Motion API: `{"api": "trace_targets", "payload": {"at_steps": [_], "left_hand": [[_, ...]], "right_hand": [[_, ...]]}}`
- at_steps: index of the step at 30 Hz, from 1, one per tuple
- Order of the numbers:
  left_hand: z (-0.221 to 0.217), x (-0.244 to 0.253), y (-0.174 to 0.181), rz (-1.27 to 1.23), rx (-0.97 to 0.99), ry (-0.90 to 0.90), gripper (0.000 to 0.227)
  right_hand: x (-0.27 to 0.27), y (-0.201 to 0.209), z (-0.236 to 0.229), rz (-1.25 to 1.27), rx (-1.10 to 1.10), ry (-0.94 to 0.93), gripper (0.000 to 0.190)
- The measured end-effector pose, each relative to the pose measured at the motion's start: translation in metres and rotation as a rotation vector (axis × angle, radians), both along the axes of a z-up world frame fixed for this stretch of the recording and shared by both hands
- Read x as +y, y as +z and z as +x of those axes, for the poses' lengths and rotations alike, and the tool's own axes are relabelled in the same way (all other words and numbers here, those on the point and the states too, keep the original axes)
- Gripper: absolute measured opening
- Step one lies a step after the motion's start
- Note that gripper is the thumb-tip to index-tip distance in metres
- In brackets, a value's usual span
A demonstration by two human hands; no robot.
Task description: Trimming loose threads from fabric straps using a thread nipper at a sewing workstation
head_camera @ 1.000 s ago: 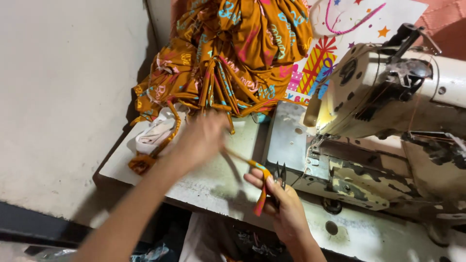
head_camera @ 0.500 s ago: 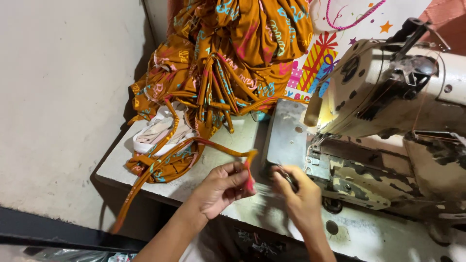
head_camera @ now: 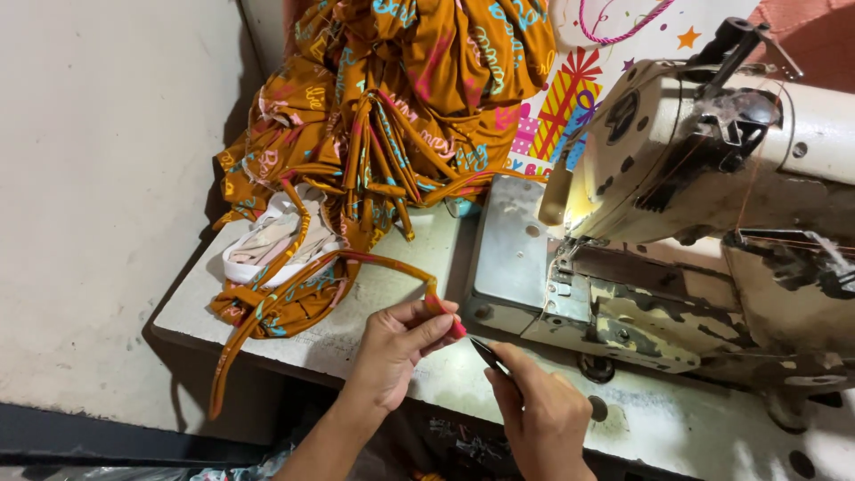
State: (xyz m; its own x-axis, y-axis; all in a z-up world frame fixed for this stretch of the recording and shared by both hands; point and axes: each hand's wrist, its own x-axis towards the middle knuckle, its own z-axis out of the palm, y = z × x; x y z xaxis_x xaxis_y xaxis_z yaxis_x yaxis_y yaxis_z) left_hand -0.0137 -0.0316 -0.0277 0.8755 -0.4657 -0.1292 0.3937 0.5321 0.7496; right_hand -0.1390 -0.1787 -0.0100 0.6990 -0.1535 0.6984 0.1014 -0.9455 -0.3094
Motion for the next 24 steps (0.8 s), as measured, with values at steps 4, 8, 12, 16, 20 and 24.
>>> {"api": "trace_targets", "payload": {"at_steps": [4, 8, 12, 16, 20, 24], "left_hand": [[-0.005, 0.001, 0.008, 0.070, -0.081, 0.095, 0.021], [-0.008, 0.004, 0.013, 0.069, -0.096, 0.076, 0.022], [-0.009, 0.005, 0.011, 0.105, -0.103, 0.073, 0.024], [-0.009, 0.003, 0.003, 0.123, -0.163, 0.104, 0.018], [-0.014, -0.001, 0.002, 0.110, -0.239, 0.144, 0.018], [-0.019, -0.012, -0.014, 0.078, -0.174, 0.149, 0.024]], "right_hand": [[0.006, 0.001, 0.005, -0.128, -0.075, -0.021, 0.018], [0.007, 0.001, 0.006, -0.136, -0.078, -0.023, 0.017], [0.007, -0.003, 0.006, -0.191, -0.039, -0.041, 0.016], [0.010, -0.002, 0.006, -0.215, 0.002, -0.058, 0.015], [0.015, 0.002, 0.008, -0.223, -0.033, -0.042, 0.014], [0.016, -0.002, 0.011, -0.250, -0.035, -0.085, 0.013]]}}
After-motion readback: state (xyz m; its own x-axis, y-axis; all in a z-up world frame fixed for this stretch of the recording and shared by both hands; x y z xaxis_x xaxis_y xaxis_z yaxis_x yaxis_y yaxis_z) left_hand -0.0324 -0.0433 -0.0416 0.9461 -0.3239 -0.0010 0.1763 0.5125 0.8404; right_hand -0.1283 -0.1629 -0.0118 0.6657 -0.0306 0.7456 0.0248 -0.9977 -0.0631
